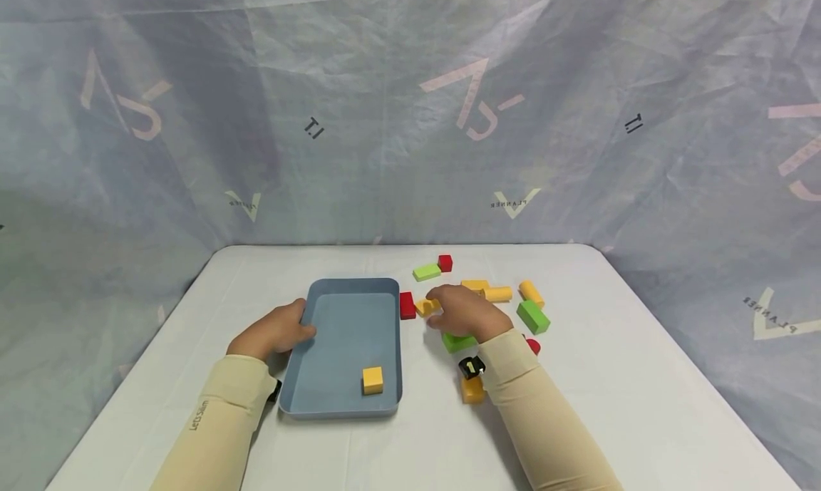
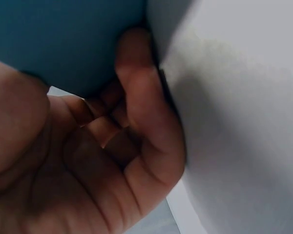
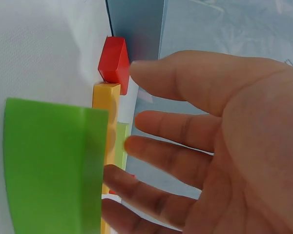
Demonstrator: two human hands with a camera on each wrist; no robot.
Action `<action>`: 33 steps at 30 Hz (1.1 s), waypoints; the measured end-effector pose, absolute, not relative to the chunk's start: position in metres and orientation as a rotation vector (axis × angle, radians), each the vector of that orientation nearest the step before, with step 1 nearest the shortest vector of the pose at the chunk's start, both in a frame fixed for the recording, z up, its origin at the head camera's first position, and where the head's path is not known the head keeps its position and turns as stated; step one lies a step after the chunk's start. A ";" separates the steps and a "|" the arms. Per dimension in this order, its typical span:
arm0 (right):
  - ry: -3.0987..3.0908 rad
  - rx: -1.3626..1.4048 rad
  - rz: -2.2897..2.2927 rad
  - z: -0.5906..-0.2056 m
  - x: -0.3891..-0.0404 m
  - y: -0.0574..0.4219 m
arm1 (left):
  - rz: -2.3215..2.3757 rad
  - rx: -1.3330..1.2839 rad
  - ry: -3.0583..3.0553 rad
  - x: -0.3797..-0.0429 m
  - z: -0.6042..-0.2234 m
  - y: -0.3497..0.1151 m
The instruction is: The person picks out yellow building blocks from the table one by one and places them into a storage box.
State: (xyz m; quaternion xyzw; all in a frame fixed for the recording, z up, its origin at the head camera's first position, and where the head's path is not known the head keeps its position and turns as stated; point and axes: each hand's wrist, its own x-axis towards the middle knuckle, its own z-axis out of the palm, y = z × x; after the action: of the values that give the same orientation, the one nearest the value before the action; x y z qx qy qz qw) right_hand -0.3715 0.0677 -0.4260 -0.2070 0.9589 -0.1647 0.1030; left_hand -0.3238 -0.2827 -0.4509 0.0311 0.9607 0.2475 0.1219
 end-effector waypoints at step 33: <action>2.823 -0.608 -0.408 -0.426 -0.373 0.067 | 0.722 0.082 2.808 -0.325 -0.452 -0.283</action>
State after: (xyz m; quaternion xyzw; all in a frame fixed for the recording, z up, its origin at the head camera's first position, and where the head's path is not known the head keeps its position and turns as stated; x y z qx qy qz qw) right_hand -0.3729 0.0675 -0.4263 -0.2072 0.9618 -0.1389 0.1125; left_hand -0.3251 -0.2829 -0.4519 0.0280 0.9611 0.2472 0.1201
